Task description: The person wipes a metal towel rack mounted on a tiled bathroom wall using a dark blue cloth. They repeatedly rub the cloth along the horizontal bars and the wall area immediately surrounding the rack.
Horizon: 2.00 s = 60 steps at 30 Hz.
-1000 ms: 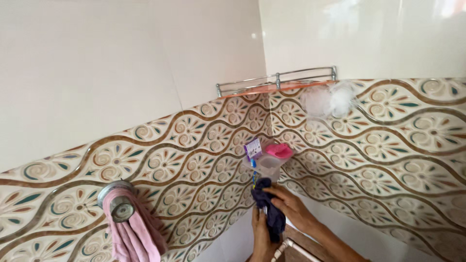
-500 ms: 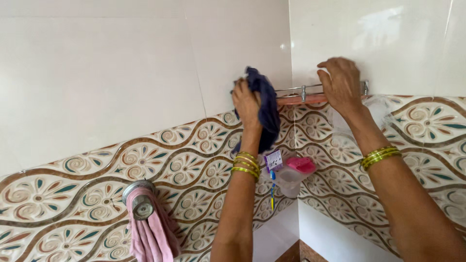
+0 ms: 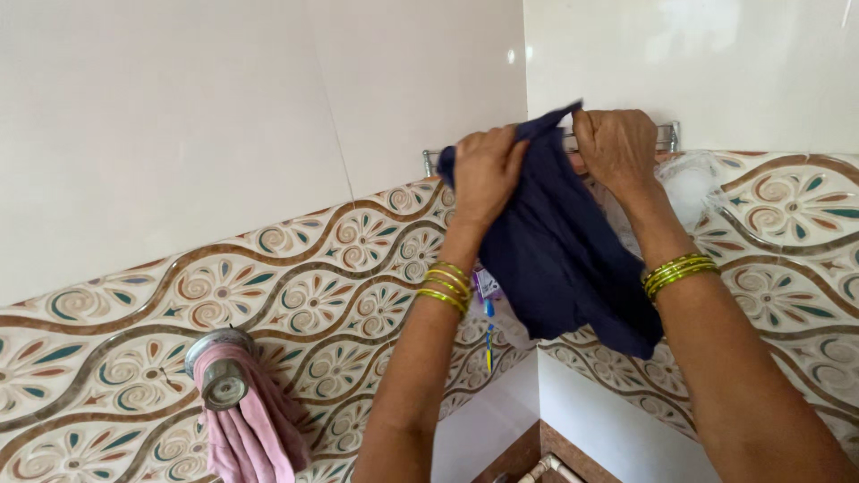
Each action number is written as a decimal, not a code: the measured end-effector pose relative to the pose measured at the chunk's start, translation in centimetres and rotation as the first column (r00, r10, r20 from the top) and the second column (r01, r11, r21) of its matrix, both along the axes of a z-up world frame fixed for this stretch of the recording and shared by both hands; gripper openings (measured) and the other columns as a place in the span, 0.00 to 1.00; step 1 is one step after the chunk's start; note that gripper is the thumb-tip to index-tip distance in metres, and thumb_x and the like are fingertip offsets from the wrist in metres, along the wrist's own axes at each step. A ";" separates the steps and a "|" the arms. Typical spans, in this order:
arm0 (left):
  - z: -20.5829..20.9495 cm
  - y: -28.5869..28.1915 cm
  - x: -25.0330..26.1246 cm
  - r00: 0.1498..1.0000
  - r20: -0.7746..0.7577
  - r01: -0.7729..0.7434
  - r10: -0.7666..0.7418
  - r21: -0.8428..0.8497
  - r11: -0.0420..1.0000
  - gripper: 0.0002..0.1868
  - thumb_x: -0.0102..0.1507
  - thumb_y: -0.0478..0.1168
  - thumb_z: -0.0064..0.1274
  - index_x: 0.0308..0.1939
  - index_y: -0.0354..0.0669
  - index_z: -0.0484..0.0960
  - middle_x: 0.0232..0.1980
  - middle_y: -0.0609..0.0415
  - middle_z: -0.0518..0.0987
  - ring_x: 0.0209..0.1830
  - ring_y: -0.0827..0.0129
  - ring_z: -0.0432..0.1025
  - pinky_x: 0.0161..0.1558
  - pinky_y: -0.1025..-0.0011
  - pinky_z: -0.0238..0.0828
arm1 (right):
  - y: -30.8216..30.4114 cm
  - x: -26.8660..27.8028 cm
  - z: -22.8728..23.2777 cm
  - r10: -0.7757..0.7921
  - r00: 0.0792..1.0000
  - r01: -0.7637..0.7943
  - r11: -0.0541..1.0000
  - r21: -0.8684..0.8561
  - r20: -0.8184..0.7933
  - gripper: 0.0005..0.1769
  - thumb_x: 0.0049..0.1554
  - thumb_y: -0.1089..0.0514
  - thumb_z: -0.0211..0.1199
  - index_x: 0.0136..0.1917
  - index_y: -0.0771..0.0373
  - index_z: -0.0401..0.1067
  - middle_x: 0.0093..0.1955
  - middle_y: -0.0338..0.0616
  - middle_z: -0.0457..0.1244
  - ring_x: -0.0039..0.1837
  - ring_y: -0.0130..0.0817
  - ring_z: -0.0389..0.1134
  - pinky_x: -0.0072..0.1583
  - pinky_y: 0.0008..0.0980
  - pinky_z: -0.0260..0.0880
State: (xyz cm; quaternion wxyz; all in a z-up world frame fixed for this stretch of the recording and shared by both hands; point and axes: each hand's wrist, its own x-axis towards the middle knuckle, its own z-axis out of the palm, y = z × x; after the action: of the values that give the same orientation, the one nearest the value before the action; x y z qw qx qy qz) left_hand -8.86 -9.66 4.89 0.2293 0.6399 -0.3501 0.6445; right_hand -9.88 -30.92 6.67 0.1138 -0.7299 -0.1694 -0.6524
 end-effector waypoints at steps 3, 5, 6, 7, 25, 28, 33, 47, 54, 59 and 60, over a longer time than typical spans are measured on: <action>-0.6 5.1 2.7 0.998 -0.051 0.021 -0.021 0.002 1.000 0.15 0.68 0.41 0.51 0.57 0.42 0.79 0.48 0.46 0.81 0.52 0.50 0.72 0.58 0.54 0.65 | -0.1 -0.2 -0.1 -0.048 0.999 0.048 0.999 0.004 -0.010 0.35 0.70 0.51 0.55 0.22 0.64 0.65 0.21 0.50 0.55 0.24 0.46 0.54 0.35 0.44 0.56; -0.9 7.7 4.5 0.999 -0.054 0.011 -0.011 0.016 1.000 0.16 0.69 0.39 0.50 0.60 0.38 0.77 0.52 0.42 0.79 0.57 0.45 0.70 0.61 0.53 0.65 | 0.1 -0.1 -0.3 -0.046 0.998 0.046 0.999 -0.015 0.044 0.34 0.70 0.52 0.55 0.23 0.63 0.64 0.21 0.50 0.54 0.24 0.45 0.53 0.35 0.42 0.56; -1.2 8.7 5.1 1.000 -0.022 0.013 -0.012 0.025 1.000 0.16 0.70 0.38 0.49 0.60 0.36 0.76 0.55 0.40 0.78 0.59 0.43 0.69 0.62 0.52 0.64 | 0.2 0.0 -0.4 -0.044 0.998 0.044 0.999 -0.009 0.039 0.33 0.70 0.52 0.56 0.23 0.62 0.65 0.21 0.50 0.54 0.23 0.45 0.53 0.35 0.43 0.56; -1.1 9.1 5.6 1.000 0.014 0.014 -0.014 0.035 0.999 0.17 0.70 0.37 0.49 0.61 0.35 0.75 0.57 0.38 0.77 0.61 0.41 0.68 0.63 0.52 0.63 | 0.2 0.1 -0.3 -0.042 0.998 0.043 0.999 -0.002 0.039 0.33 0.69 0.52 0.56 0.23 0.62 0.65 0.21 0.50 0.54 0.23 0.45 0.53 0.34 0.43 0.56; 0.1 2.6 2.7 0.994 0.090 -0.073 0.062 0.120 0.990 0.18 0.65 0.48 0.55 0.54 0.43 0.79 0.44 0.52 0.80 0.45 0.55 0.71 0.51 0.57 0.64 | 0.0 -0.2 -0.4 0.001 1.000 -0.001 1.000 0.025 -0.014 0.35 0.71 0.52 0.54 0.22 0.62 0.63 0.20 0.47 0.54 0.23 0.42 0.53 0.34 0.42 0.54; -0.1 5.7 5.1 0.999 -0.038 -0.024 0.026 0.058 0.998 0.14 0.66 0.46 0.53 0.48 0.40 0.78 0.42 0.46 0.78 0.46 0.51 0.71 0.53 0.55 0.65 | -0.3 0.1 -0.5 -0.028 0.999 0.028 1.000 -0.007 0.033 0.34 0.71 0.53 0.55 0.22 0.63 0.63 0.21 0.50 0.54 0.24 0.44 0.53 0.35 0.43 0.54; 0.9 8.3 6.4 0.946 -0.291 0.151 -0.143 0.005 0.989 0.17 0.73 0.45 0.51 0.40 0.33 0.75 0.38 0.38 0.77 0.42 0.44 0.71 0.48 0.53 0.68 | -0.4 0.4 -0.5 -0.018 0.997 0.021 0.998 -0.051 0.075 0.33 0.71 0.53 0.55 0.25 0.63 0.64 0.23 0.50 0.55 0.26 0.46 0.54 0.37 0.44 0.57; -2.4 6.1 -11.7 0.967 -0.242 0.071 -0.083 -0.057 0.996 0.12 0.66 0.45 0.57 0.43 0.41 0.77 0.36 0.44 0.81 0.35 0.46 0.77 0.33 0.55 0.70 | 10.4 -12.2 -16.0 0.657 0.424 -0.422 0.752 0.506 -0.623 0.41 0.51 0.46 0.73 0.72 0.64 0.66 0.64 0.53 0.70 0.64 0.45 0.71 0.66 0.42 0.70; -12.6 5.4 -11.5 0.508 -0.724 0.479 -0.467 -0.213 0.852 0.15 0.67 0.45 0.57 0.48 0.36 0.78 0.39 0.45 0.80 0.40 0.61 0.74 0.44 0.66 0.71 | 8.3 -16.7 -21.8 0.707 0.676 -0.608 0.694 0.387 -0.206 0.18 0.53 0.70 0.64 0.58 0.70 0.73 0.59 0.48 0.65 0.60 0.35 0.67 0.62 0.33 0.67; -21.1 0.6 -14.2 0.030 -0.642 0.572 -0.766 -0.618 0.540 0.29 0.73 0.51 0.39 0.73 0.37 0.68 0.67 0.53 0.74 0.67 0.71 0.68 0.69 0.72 0.61 | 4.9 -15.9 -19.8 0.764 0.633 -0.547 0.556 0.626 -0.125 0.12 0.59 0.72 0.59 0.56 0.67 0.73 0.48 0.35 0.68 0.50 0.23 0.67 0.55 0.24 0.68; -22.1 -0.1 -15.0 -0.068 -0.514 0.549 -0.855 -0.735 0.398 0.31 0.72 0.51 0.37 0.76 0.38 0.65 0.71 0.55 0.72 0.72 0.73 0.65 0.72 0.73 0.58 | 4.9 -15.7 -19.6 0.742 0.656 -0.527 0.579 0.622 -0.136 0.09 0.59 0.72 0.61 0.53 0.67 0.71 0.45 0.35 0.66 0.48 0.22 0.66 0.53 0.24 0.67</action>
State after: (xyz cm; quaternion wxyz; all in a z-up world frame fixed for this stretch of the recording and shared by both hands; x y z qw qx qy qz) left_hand -23.87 -9.80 -17.19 0.7664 0.5326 -0.3572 0.0375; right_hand -25.59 -26.07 -12.97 0.5722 -0.6665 -0.2114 -0.4286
